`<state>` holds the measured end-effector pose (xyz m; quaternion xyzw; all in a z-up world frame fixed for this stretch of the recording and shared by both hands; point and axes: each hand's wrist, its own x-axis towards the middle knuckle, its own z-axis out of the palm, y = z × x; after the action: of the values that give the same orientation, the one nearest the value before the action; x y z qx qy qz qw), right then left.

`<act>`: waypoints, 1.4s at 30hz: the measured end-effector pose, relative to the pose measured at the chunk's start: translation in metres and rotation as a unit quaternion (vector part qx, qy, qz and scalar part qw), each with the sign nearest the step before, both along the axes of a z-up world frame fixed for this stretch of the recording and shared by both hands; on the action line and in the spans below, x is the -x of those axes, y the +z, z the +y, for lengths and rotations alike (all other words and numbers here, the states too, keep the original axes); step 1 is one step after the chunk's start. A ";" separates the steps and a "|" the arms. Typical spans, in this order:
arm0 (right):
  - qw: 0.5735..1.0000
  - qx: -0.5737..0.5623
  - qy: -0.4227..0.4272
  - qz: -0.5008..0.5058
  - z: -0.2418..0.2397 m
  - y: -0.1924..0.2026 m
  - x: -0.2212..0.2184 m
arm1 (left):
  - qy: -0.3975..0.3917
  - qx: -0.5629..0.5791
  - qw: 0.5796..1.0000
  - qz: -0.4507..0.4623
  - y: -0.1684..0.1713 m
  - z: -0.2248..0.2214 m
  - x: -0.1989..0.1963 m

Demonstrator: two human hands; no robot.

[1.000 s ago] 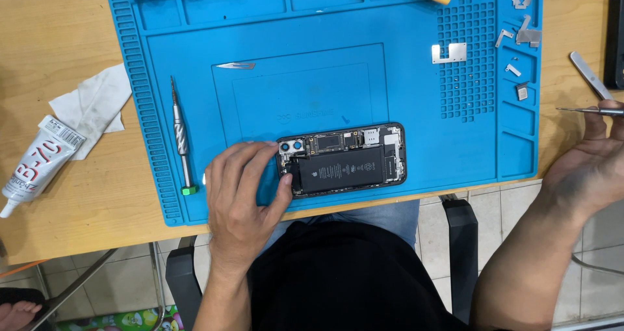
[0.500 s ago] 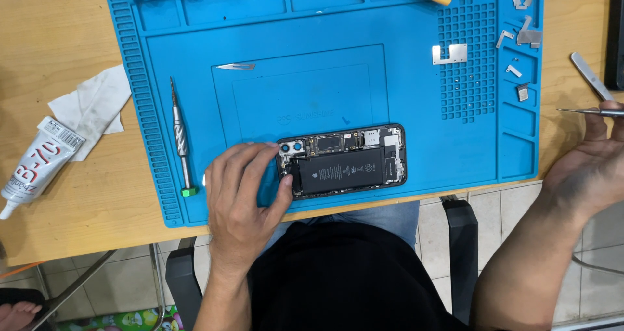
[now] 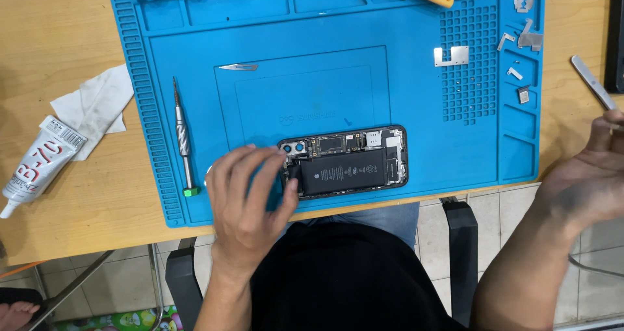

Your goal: Scraping and cleaning the internal edges of a mobile phone casing using a scraper and tweezers during a repair.

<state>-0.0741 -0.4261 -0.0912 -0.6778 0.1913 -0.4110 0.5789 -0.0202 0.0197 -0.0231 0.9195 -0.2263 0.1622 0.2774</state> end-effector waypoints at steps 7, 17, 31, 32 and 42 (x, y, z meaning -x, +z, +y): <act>0.980 0.097 0.161 -0.067 0.105 0.019 -0.003 | -0.106 -0.106 0.988 -0.028 0.004 -0.039 -0.009; 0.937 0.264 0.225 0.046 0.134 0.016 0.001 | -0.117 -0.142 0.982 0.033 0.005 -0.041 -0.011; 0.937 0.273 0.217 -0.008 0.139 0.020 -0.010 | 0.022 -0.081 0.994 0.076 0.023 -0.006 -0.011; 0.940 0.262 0.216 -0.019 0.139 0.020 -0.010 | -0.019 -0.082 0.995 0.061 0.029 -0.013 -0.017; 0.982 0.138 0.102 -0.076 0.136 0.001 0.003 | -0.264 -0.005 0.963 0.054 0.042 -0.149 -0.123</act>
<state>-0.0772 -0.2898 -0.0898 -0.7342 0.0183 -0.4228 0.5310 0.1032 -0.1293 0.0190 0.8359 -0.4467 0.0317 0.3174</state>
